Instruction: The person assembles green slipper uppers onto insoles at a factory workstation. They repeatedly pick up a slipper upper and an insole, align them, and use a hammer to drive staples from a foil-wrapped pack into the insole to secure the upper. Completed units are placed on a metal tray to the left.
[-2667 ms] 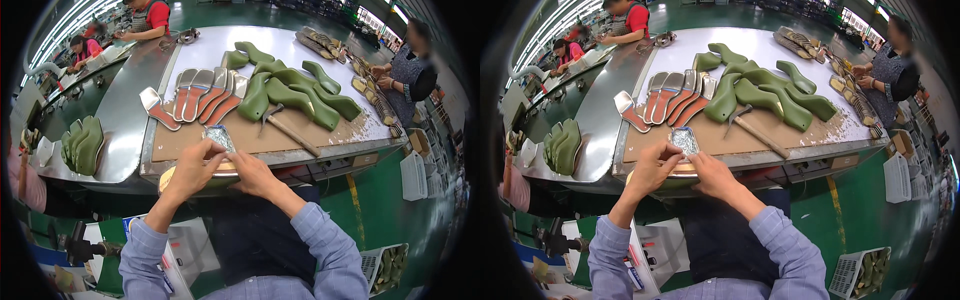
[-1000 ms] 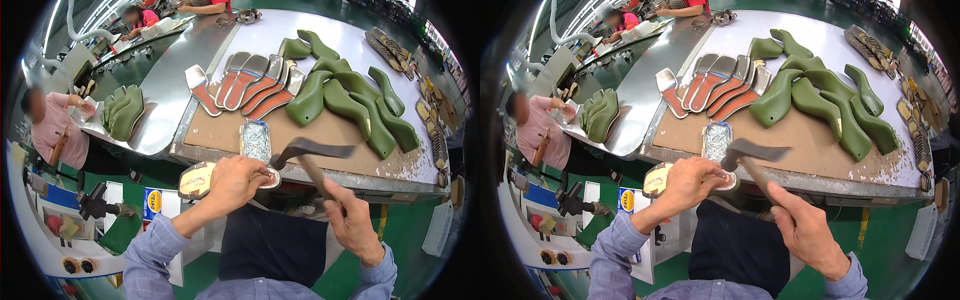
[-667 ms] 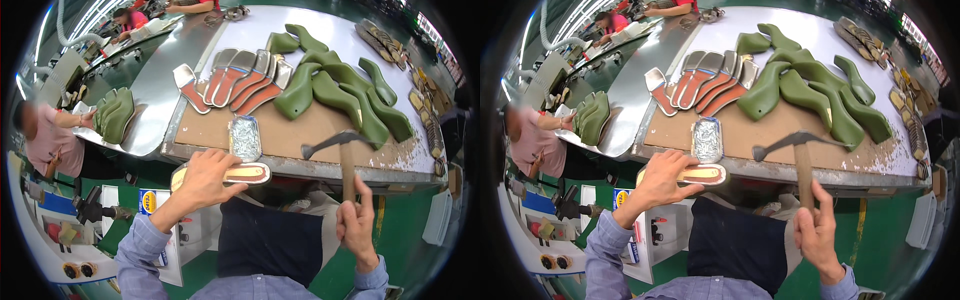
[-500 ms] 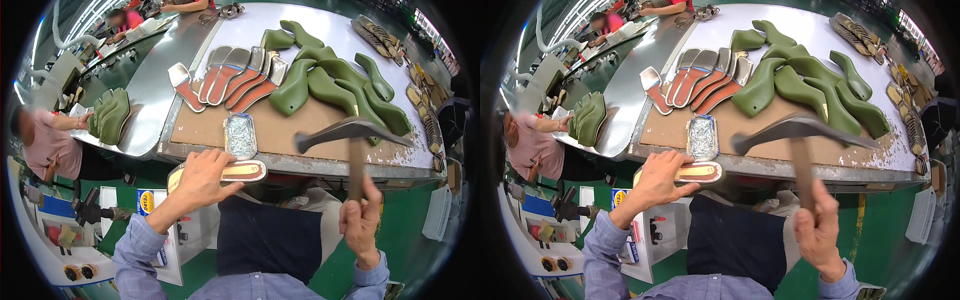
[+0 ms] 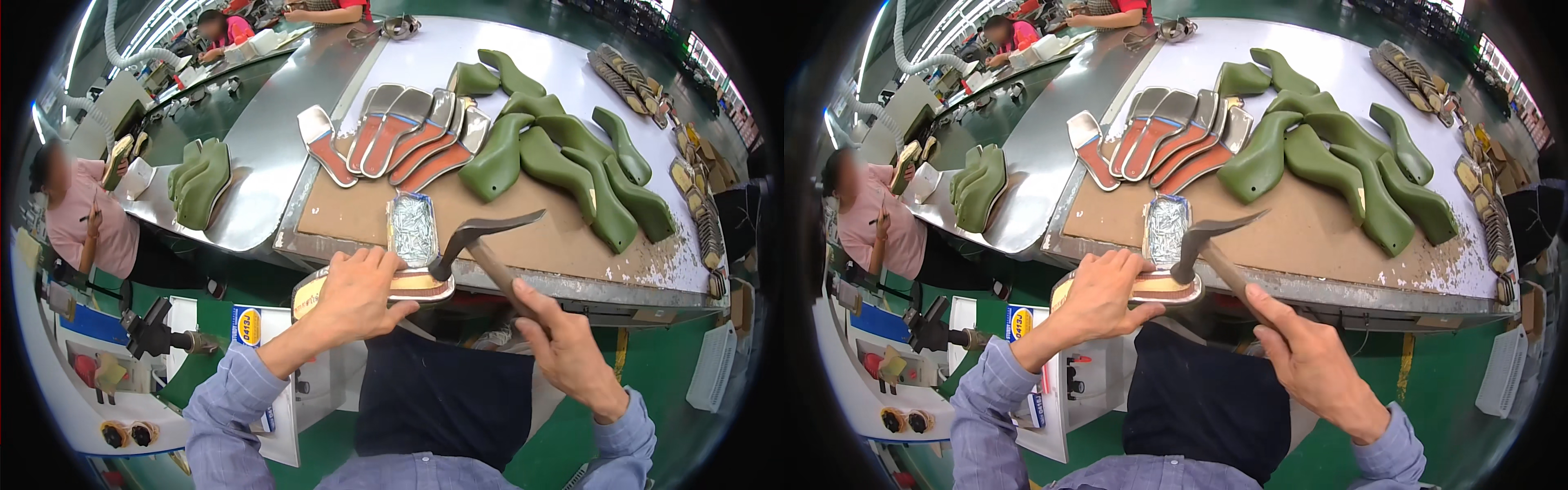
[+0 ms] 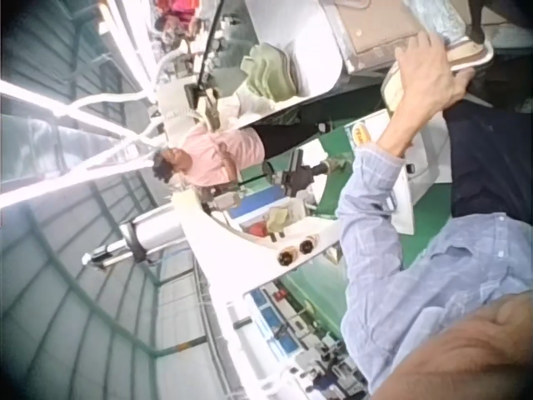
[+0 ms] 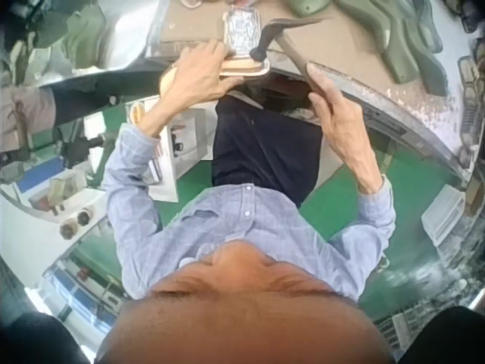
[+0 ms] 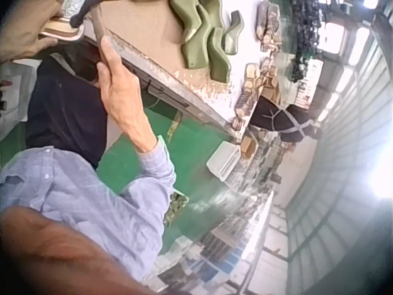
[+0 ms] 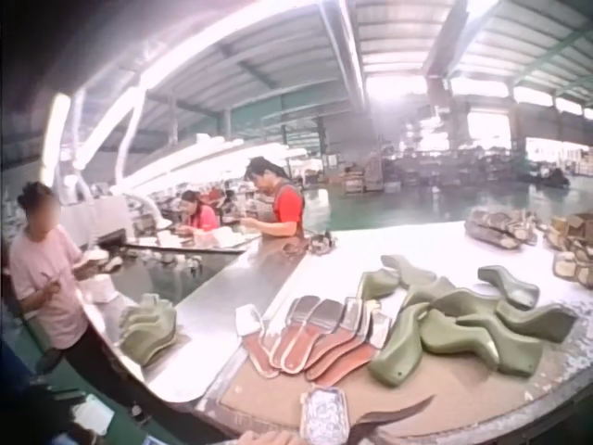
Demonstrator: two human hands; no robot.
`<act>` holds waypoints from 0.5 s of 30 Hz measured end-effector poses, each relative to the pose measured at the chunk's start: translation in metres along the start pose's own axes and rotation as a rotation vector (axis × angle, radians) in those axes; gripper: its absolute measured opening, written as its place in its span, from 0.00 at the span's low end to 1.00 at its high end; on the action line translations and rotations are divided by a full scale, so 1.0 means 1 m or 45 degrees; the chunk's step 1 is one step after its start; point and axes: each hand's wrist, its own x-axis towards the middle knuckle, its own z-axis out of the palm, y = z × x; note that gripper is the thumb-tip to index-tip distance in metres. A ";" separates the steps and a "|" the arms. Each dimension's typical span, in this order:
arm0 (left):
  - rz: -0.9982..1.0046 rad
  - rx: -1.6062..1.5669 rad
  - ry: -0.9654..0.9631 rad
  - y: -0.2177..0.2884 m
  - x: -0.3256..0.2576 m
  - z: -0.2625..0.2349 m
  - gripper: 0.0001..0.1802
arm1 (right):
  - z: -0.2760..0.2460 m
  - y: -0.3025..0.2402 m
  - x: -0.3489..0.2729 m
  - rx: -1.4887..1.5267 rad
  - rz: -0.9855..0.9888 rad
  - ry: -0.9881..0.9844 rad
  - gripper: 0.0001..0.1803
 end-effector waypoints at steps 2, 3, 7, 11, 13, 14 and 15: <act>-0.015 -0.015 0.008 0.000 -0.005 0.002 0.30 | -0.011 -0.002 0.002 -0.152 -0.220 0.233 0.28; -0.024 -0.006 0.013 0.001 -0.008 0.000 0.30 | -0.018 -0.005 0.002 -0.294 -0.399 0.485 0.27; -0.019 0.003 0.015 0.006 -0.004 0.002 0.30 | -0.017 -0.008 -0.026 0.443 -0.428 0.945 0.39; -0.030 -0.039 0.025 0.002 -0.003 0.005 0.30 | 0.024 0.016 -0.018 -0.301 -0.167 0.123 0.27; -0.033 -0.020 0.040 0.002 -0.005 0.006 0.30 | 0.025 0.012 -0.010 -0.069 -0.020 0.174 0.24; -0.035 -0.012 0.046 0.002 -0.006 0.007 0.31 | 0.025 0.013 -0.007 -0.025 -0.077 0.270 0.25; -0.029 -0.001 0.041 0.001 -0.006 0.005 0.32 | 0.020 0.017 -0.006 -0.116 -0.197 0.366 0.26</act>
